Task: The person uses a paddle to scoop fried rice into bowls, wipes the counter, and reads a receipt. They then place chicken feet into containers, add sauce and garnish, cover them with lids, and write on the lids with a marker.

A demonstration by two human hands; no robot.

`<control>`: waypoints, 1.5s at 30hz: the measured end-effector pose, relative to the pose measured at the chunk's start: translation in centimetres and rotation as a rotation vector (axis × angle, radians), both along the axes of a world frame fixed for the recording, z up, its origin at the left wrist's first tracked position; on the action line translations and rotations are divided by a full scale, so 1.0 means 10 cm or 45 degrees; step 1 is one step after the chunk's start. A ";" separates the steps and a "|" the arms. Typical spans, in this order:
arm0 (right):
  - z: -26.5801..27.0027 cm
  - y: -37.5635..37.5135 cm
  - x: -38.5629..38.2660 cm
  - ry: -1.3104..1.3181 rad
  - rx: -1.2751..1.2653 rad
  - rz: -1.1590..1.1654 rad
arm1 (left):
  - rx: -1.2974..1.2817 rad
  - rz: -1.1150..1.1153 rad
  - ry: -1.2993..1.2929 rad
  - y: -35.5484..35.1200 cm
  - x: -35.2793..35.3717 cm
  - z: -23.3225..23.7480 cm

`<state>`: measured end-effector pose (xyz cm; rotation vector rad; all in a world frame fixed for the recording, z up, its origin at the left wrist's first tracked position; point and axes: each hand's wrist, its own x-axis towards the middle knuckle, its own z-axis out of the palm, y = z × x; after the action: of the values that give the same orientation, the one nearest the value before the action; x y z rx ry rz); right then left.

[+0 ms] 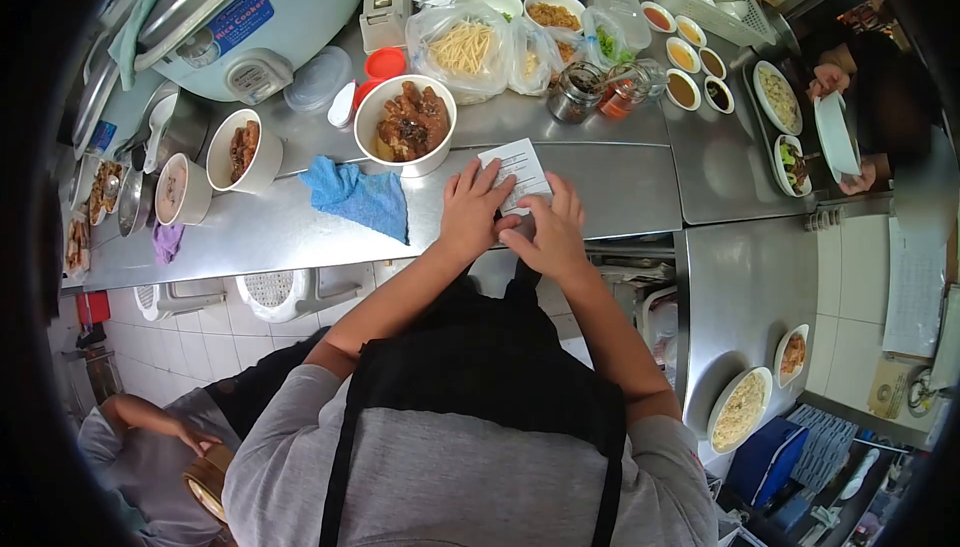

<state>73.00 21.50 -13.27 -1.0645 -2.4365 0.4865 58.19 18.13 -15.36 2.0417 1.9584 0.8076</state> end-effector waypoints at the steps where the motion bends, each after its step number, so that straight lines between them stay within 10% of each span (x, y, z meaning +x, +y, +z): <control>1: -0.01 0.01 -0.03 -0.034 0.071 0.034 | 0.001 0.003 0.003 0.00 0.00 -0.02; 7: 0.03 0.34 0.40 -0.286 0.308 -0.230 | -0.021 0.023 -0.031 0.01 0.00 -0.01; 13: -0.09 0.46 0.10 -0.059 -0.420 -0.578 | -0.024 0.008 -0.007 0.01 0.01 0.04; 18: 0.14 0.56 -0.17 -0.561 -0.587 -0.332 | 0.020 -0.023 0.053 0.00 0.01 0.03; 21: 0.12 0.53 -0.04 -0.296 -0.383 -0.175 | 0.108 0.022 -0.081 -0.01 0.02 0.11; 26: 1.14 1.03 0.48 -0.106 -0.497 -0.031 | 0.172 0.195 -0.311 -0.03 0.03 0.03; 35: 4.06 3.71 1.97 1.009 0.382 -0.449 | 0.011 0.373 -0.107 0.03 0.22 0.12; 45: 5.25 5.47 2.41 1.349 0.460 -0.386 | 0.084 0.441 0.045 0.10 0.25 -0.03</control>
<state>97.06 76.16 39.24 -0.7148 -1.3338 0.3504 60.64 19.09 -15.63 1.7835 2.3738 0.9196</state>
